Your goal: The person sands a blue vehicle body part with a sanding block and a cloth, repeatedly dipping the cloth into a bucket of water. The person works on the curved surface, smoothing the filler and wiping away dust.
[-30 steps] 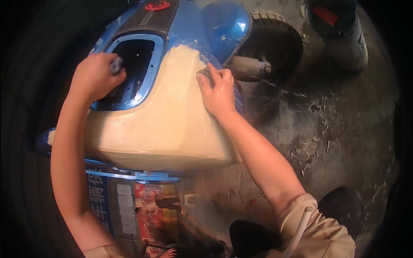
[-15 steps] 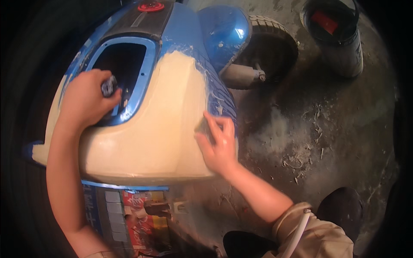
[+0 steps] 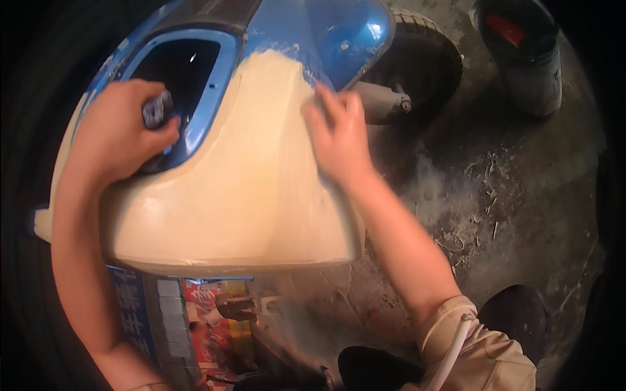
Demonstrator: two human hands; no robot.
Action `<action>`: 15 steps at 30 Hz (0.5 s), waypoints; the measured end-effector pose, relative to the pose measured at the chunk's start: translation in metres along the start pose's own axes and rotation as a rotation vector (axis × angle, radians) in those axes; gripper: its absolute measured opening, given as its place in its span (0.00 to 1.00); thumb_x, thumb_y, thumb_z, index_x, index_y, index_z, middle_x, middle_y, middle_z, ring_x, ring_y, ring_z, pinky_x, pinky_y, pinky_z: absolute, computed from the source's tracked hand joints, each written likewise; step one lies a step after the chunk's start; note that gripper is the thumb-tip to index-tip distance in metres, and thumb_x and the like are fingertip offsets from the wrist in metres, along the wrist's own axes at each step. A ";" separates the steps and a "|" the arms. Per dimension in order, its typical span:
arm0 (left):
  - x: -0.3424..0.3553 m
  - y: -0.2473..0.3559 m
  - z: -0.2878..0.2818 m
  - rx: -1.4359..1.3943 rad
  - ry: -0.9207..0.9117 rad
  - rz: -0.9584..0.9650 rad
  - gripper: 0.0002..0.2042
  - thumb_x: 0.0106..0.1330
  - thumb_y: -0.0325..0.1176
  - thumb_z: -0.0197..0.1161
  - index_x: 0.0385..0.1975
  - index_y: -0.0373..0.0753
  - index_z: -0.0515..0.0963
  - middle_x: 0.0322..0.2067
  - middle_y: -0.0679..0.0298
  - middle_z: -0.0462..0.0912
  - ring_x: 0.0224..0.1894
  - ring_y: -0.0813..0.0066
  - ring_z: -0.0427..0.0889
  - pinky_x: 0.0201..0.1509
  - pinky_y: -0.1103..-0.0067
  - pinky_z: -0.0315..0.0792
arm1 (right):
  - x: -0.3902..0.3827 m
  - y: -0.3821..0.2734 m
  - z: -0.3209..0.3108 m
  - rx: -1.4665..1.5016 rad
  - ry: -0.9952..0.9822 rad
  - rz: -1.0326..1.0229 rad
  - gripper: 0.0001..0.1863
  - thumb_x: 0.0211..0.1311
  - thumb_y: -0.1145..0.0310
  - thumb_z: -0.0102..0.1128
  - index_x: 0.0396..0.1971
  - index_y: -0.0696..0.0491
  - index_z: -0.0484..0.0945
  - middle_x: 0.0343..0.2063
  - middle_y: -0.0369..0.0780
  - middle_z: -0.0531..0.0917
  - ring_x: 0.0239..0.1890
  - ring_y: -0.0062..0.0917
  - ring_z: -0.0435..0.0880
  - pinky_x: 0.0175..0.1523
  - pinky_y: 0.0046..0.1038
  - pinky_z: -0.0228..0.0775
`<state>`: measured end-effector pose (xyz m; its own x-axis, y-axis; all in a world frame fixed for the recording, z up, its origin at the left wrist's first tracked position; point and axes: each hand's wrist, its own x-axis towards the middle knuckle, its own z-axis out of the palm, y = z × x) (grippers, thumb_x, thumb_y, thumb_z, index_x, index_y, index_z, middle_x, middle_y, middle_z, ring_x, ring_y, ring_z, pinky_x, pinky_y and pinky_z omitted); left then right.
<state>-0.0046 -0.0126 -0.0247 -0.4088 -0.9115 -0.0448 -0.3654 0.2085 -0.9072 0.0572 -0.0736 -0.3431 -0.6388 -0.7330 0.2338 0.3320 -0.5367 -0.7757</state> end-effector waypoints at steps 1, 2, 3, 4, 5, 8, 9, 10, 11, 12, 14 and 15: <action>0.002 0.006 -0.008 -0.052 -0.091 -0.094 0.17 0.57 0.35 0.74 0.42 0.30 0.83 0.34 0.48 0.84 0.42 0.54 0.84 0.52 0.68 0.76 | 0.006 -0.004 0.000 0.024 -0.014 0.026 0.27 0.65 0.59 0.69 0.59 0.59 0.81 0.44 0.50 0.76 0.50 0.43 0.74 0.57 0.40 0.68; 0.000 0.002 -0.008 -0.038 -0.129 -0.119 0.18 0.57 0.36 0.74 0.43 0.30 0.83 0.36 0.49 0.84 0.43 0.54 0.84 0.52 0.68 0.76 | 0.006 -0.009 -0.001 0.054 -0.029 0.059 0.26 0.65 0.60 0.69 0.59 0.59 0.81 0.44 0.50 0.76 0.51 0.43 0.74 0.57 0.41 0.68; 0.001 -0.003 -0.013 -0.024 -0.151 -0.140 0.19 0.57 0.36 0.74 0.44 0.30 0.83 0.38 0.49 0.84 0.43 0.54 0.83 0.53 0.69 0.76 | -0.017 -0.017 -0.007 0.033 -0.081 0.051 0.27 0.65 0.59 0.69 0.60 0.59 0.80 0.44 0.49 0.76 0.51 0.42 0.74 0.58 0.41 0.68; 0.007 -0.008 -0.011 -0.021 -0.157 -0.151 0.19 0.58 0.36 0.74 0.45 0.30 0.83 0.40 0.49 0.85 0.44 0.54 0.83 0.53 0.69 0.76 | -0.051 -0.020 -0.018 -0.005 -0.121 0.032 0.28 0.64 0.59 0.70 0.61 0.58 0.80 0.44 0.49 0.76 0.51 0.42 0.74 0.59 0.41 0.68; -0.002 -0.013 -0.009 0.037 0.004 -0.053 0.21 0.58 0.36 0.75 0.48 0.31 0.83 0.46 0.50 0.84 0.47 0.55 0.83 0.53 0.68 0.76 | -0.082 -0.023 -0.024 -0.016 -0.114 -0.022 0.30 0.62 0.59 0.71 0.62 0.57 0.80 0.44 0.47 0.76 0.50 0.41 0.74 0.60 0.40 0.68; 0.006 -0.001 -0.006 0.012 -0.120 -0.059 0.23 0.58 0.37 0.75 0.51 0.32 0.82 0.49 0.50 0.84 0.51 0.55 0.83 0.56 0.68 0.76 | -0.071 -0.013 -0.029 -0.001 -0.080 -0.094 0.29 0.63 0.59 0.71 0.61 0.57 0.80 0.44 0.47 0.76 0.50 0.41 0.75 0.60 0.40 0.68; 0.005 -0.002 -0.006 0.005 -0.116 -0.041 0.24 0.58 0.37 0.75 0.52 0.32 0.82 0.50 0.48 0.83 0.54 0.54 0.81 0.60 0.68 0.75 | -0.038 -0.002 -0.014 0.017 -0.062 -0.034 0.28 0.63 0.59 0.71 0.60 0.58 0.81 0.44 0.48 0.76 0.50 0.42 0.75 0.59 0.41 0.68; 0.011 0.007 -0.015 -0.041 -0.260 -0.178 0.23 0.59 0.37 0.75 0.52 0.32 0.82 0.46 0.49 0.84 0.53 0.56 0.83 0.60 0.67 0.76 | -0.009 0.003 -0.007 0.030 -0.050 0.016 0.27 0.63 0.60 0.70 0.59 0.58 0.81 0.44 0.49 0.76 0.50 0.43 0.75 0.58 0.41 0.69; 0.012 -0.002 -0.011 -0.052 -0.157 -0.157 0.21 0.59 0.37 0.74 0.50 0.31 0.82 0.42 0.50 0.84 0.48 0.57 0.83 0.56 0.67 0.76 | -0.008 -0.002 -0.006 0.046 -0.059 0.023 0.26 0.64 0.60 0.70 0.59 0.58 0.81 0.44 0.50 0.76 0.50 0.43 0.75 0.57 0.42 0.69; 0.010 -0.009 -0.012 -0.061 -0.121 -0.133 0.20 0.59 0.38 0.74 0.47 0.31 0.82 0.39 0.51 0.84 0.44 0.59 0.83 0.53 0.67 0.76 | -0.009 -0.006 -0.007 0.063 -0.068 0.031 0.26 0.64 0.60 0.70 0.58 0.58 0.82 0.44 0.51 0.76 0.50 0.44 0.75 0.57 0.42 0.69; 0.008 -0.017 -0.011 -0.080 -0.133 -0.080 0.18 0.60 0.39 0.73 0.43 0.31 0.82 0.33 0.54 0.83 0.37 0.62 0.82 0.48 0.67 0.76 | -0.046 -0.010 -0.011 0.015 -0.095 -0.032 0.28 0.63 0.59 0.70 0.60 0.58 0.81 0.45 0.50 0.76 0.51 0.43 0.75 0.58 0.41 0.69; 0.007 -0.014 -0.015 -0.035 -0.132 -0.071 0.17 0.60 0.39 0.72 0.40 0.32 0.82 0.33 0.55 0.83 0.36 0.61 0.81 0.47 0.68 0.76 | -0.077 -0.023 -0.024 -0.005 -0.140 -0.041 0.31 0.62 0.59 0.72 0.62 0.58 0.80 0.44 0.49 0.76 0.51 0.42 0.75 0.61 0.40 0.68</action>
<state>-0.0152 -0.0167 -0.0065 -0.2688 -0.9625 -0.0379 -0.4194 0.1524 -0.8949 0.0816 0.0054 -0.3574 -0.5488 -0.7618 0.3442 0.3042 -0.5655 -0.7666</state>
